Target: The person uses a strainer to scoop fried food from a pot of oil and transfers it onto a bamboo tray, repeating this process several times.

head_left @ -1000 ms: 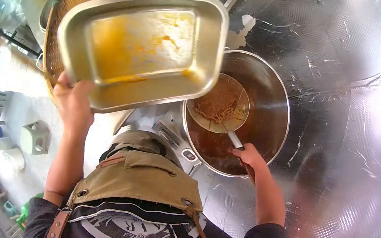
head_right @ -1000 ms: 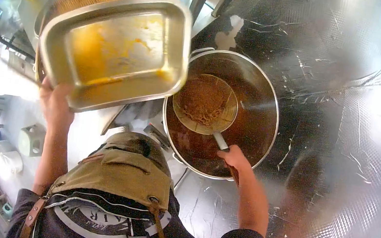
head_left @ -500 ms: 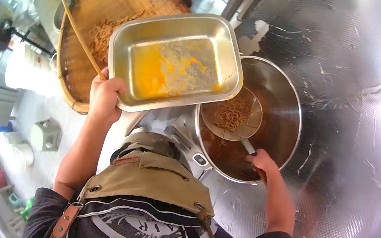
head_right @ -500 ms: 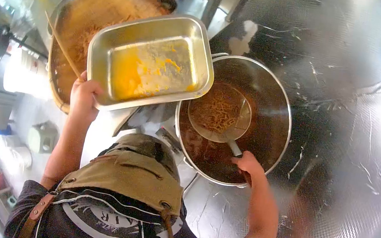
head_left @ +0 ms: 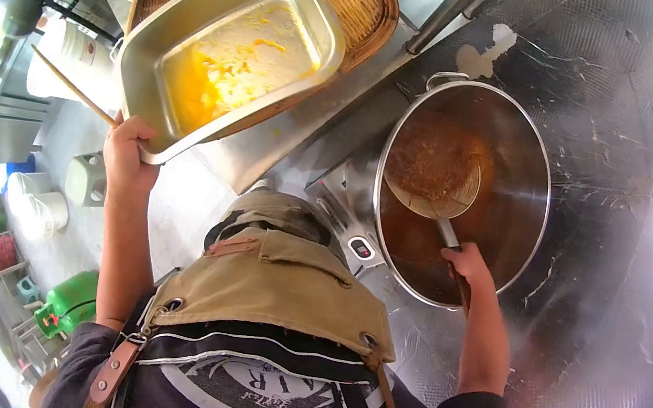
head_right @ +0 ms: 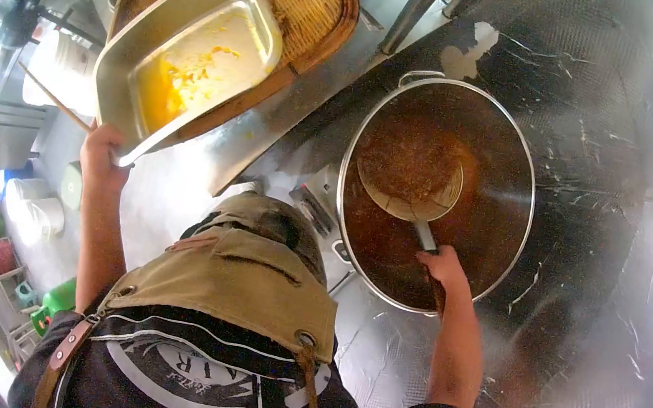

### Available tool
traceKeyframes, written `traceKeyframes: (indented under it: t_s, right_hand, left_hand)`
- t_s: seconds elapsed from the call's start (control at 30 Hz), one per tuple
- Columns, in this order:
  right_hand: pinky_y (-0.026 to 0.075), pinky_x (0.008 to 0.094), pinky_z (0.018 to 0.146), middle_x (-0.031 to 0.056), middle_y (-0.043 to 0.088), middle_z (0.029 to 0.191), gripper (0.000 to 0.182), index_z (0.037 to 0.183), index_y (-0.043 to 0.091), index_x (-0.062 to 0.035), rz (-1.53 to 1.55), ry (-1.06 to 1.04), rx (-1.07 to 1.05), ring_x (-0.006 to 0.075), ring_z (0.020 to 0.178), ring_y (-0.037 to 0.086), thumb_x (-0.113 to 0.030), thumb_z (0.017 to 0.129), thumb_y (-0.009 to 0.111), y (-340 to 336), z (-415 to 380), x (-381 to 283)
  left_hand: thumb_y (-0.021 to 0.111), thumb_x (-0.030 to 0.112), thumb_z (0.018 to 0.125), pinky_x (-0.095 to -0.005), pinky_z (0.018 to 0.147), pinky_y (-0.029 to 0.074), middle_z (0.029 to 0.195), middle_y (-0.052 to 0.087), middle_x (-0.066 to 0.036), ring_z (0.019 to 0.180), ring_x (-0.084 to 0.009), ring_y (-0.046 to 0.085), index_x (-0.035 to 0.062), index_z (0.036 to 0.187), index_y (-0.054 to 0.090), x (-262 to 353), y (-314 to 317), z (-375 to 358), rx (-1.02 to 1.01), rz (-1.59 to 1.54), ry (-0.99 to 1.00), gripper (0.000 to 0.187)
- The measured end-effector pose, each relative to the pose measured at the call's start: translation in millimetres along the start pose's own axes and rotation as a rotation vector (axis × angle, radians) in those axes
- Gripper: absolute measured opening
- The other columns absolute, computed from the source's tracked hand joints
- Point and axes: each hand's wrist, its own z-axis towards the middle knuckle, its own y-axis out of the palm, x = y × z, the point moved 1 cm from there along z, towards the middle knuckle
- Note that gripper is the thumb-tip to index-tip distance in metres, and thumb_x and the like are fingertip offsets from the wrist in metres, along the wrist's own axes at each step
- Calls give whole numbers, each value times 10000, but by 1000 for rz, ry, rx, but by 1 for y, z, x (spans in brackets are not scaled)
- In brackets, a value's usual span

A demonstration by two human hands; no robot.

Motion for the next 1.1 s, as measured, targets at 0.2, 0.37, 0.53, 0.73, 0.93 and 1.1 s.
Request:
traceKeyframes:
  t_s: [0.2,0.37,0.53,0.73,0.93,1.1]
  right_hand:
    - [435,344,428,86,539,581,343,787,573,79,119,-11,46,181,455,553,-235,819,705,3,-62,12]
    - [441,352,435,97,557,592,345,803,572,75,116,-43,87,198,439,557,-244,810,702,2,-66,19]
    - [470,376,476,133,577,609,413,827,578,105,-10,14,110,225,471,597,-282,785,717,2,-58,4]
    - [493,389,534,173,615,626,441,843,604,128,-91,66,70,257,538,637,-290,771,723,0,-18,3]
    - [484,389,520,156,608,621,377,735,624,106,-95,40,62,249,533,614,-255,743,735,12,15,9]
    - [488,399,520,144,615,604,409,715,631,106,-171,33,3,244,529,609,-290,762,720,19,38,13]
  left_hand:
    - [475,-63,667,-286,657,463,792,531,-30,703,-160,535,46,979,550,-14,-12,29,46,7,-53,339]
    - [462,-58,651,-273,701,468,883,563,-44,744,-157,541,11,1172,547,-9,-23,46,-106,69,2,532]
    - [450,-48,641,-270,688,470,889,549,-43,745,-157,539,-3,1144,547,-7,-37,48,-67,137,9,514]
    - [450,-61,641,-289,712,475,882,547,-39,755,-170,545,17,1053,555,-17,-72,70,-41,195,74,433]
    - [457,-72,636,-300,689,482,861,543,-32,749,-175,549,43,991,548,-24,-78,74,-48,152,151,384]
    - [460,-72,646,-300,703,486,879,552,-46,763,-180,555,35,1009,547,-28,-88,77,-93,189,190,388]
